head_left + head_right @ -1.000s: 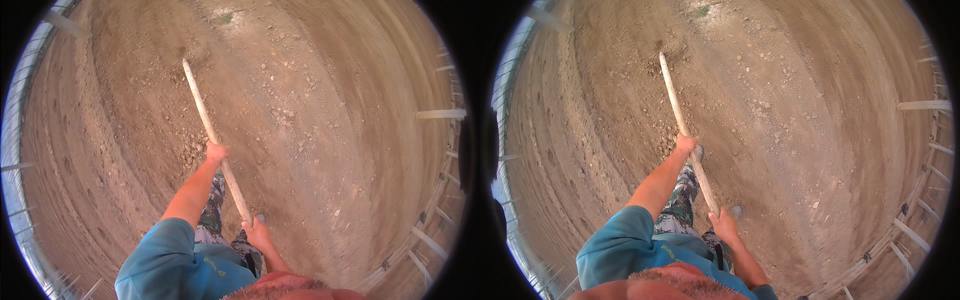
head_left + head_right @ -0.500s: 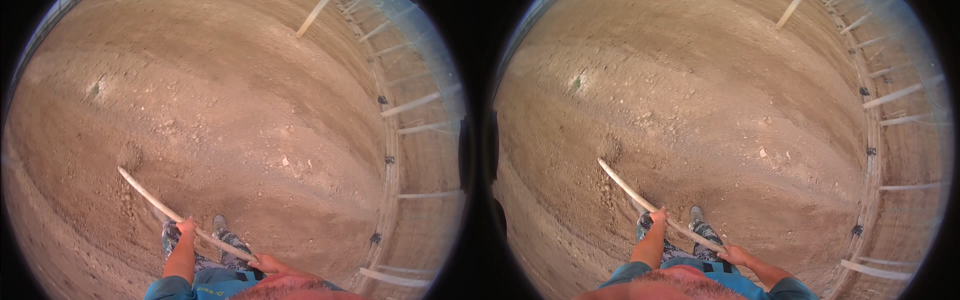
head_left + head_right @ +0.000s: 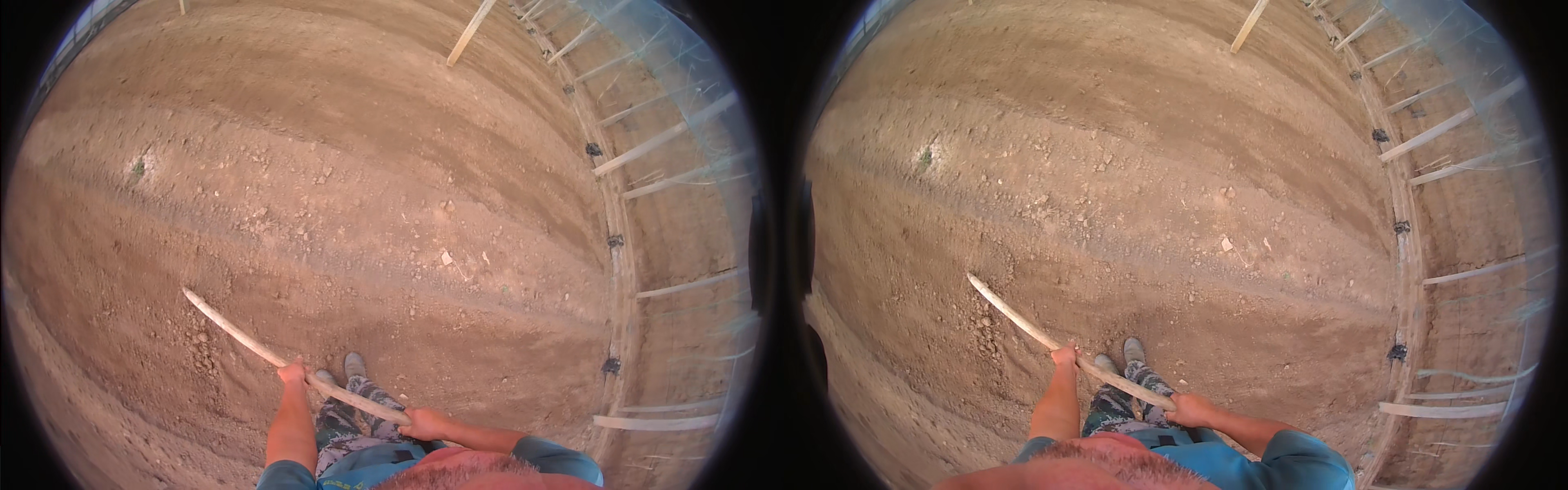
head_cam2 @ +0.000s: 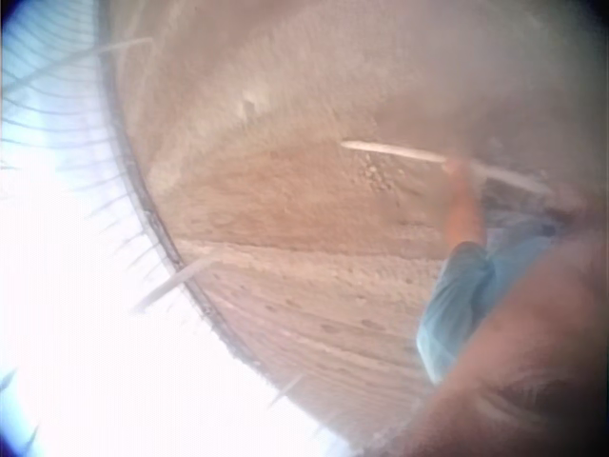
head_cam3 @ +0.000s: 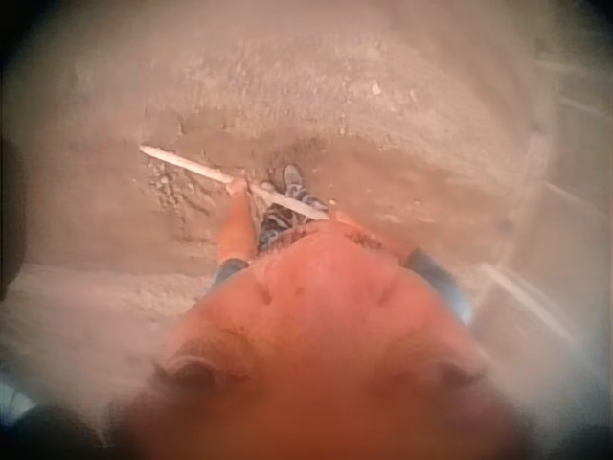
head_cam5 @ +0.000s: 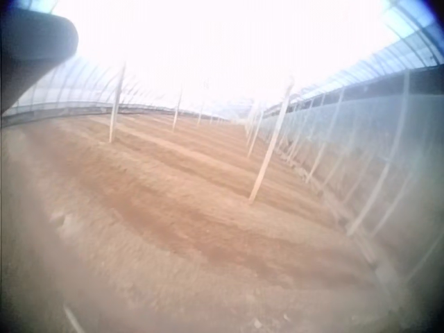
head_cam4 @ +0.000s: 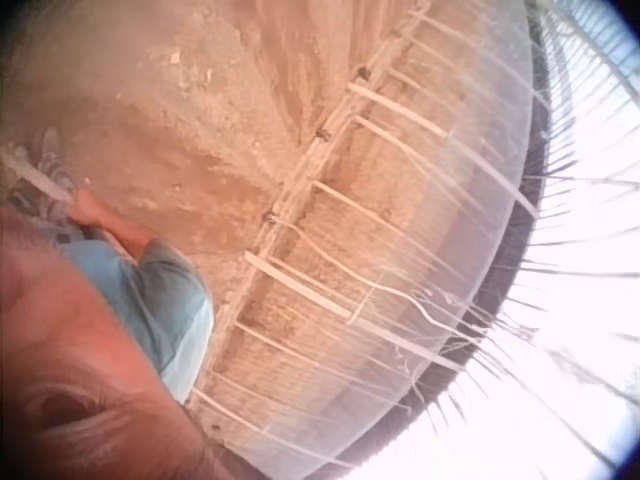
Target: The person uses a rake to level and smooth a circular patch of soil inside a fenced enclosure. The person repeatedly pulls the rake across the ground, breaking up clumps and evening the surface.
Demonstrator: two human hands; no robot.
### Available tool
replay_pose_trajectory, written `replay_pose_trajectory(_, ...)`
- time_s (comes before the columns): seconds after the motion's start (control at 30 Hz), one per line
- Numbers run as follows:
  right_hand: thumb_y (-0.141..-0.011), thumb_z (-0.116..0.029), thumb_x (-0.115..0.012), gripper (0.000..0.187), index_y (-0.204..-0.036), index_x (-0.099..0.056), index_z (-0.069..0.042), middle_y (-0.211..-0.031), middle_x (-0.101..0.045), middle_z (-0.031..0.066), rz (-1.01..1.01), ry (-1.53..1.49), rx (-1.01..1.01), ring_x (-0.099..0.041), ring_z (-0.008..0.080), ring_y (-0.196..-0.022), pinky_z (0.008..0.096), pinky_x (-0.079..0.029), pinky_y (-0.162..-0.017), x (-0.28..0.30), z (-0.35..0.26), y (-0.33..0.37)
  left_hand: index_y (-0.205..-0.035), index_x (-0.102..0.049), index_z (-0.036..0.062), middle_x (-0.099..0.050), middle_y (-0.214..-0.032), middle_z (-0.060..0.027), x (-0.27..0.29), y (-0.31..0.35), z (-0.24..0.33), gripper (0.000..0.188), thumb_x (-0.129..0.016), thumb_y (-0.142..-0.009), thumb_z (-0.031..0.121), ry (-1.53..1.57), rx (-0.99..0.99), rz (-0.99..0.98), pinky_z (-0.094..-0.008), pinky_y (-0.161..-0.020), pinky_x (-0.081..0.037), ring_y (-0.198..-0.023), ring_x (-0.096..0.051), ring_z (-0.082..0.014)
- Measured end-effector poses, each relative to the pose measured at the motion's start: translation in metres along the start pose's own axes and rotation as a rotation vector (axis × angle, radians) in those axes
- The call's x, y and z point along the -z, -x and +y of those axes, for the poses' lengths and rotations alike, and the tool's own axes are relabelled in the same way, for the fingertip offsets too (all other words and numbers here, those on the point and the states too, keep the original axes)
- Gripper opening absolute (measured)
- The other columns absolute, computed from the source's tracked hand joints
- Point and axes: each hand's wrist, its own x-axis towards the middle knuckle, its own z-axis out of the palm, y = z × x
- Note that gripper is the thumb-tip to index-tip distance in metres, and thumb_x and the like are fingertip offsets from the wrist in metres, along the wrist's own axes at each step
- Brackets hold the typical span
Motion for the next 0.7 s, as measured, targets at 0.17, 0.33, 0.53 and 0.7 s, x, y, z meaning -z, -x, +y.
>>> replay_pose_trajectory(0.17,-0.099,-0.053,-0.073,0.059,-0.131,-0.068,-0.004,-0.114,-0.078,0.0306,0.020,-0.005,0.015,-0.076,0.0491,-0.108,0.0569,-0.060,-0.095,-0.018,-0.025,0.018,-0.142,-0.038,-0.0031,-0.066,-0.091,-0.0195,0.026,-0.002,-0.001,0.061,-0.079,-0.096,-0.002,-0.003,-0.024,-0.048,-0.0467,-0.048,-0.058,-0.060,-0.066,-0.0281)
replay_pose_trajectory(0.33,-0.099,-0.051,-0.073,0.060,-0.134,-0.065,-0.003,-0.113,-0.079,0.0301,0.014,-0.013,-0.007,-0.077,0.0488,-0.109,0.0573,-0.059,-0.095,-0.031,-0.017,0.020,-0.131,-0.046,-0.0113,-0.065,-0.081,-0.0174,0.023,-0.001,-0.017,0.048,-0.078,-0.097,-0.002,-0.010,-0.057,-0.043,-0.0472,-0.047,-0.056,-0.055,-0.063,-0.0266)
replay_pose_trajectory(0.53,-0.098,-0.037,-0.073,0.051,-0.134,-0.062,-0.002,-0.121,-0.078,0.0289,-0.022,-0.049,0.040,-0.076,0.0482,-0.113,0.0586,-0.059,-0.097,-0.044,0.011,0.015,-0.103,-0.063,-0.0071,-0.063,-0.070,-0.0124,0.025,-0.029,-0.036,0.016,-0.076,-0.102,0.003,0.014,-0.075,-0.107,-0.0453,-0.051,-0.056,-0.055,-0.063,-0.0258)
replay_pose_trajectory(0.7,-0.099,-0.034,-0.073,0.051,-0.136,-0.060,-0.001,-0.124,-0.077,0.0305,-0.023,-0.073,0.093,-0.075,0.0488,-0.116,0.0587,-0.059,-0.097,-0.067,0.065,-0.002,-0.117,-0.061,-0.0156,-0.068,-0.079,-0.0162,0.016,-0.058,-0.070,0.033,-0.081,-0.095,0.001,-0.070,-0.227,0.055,-0.0445,-0.049,-0.053,-0.058,-0.066,-0.0254)
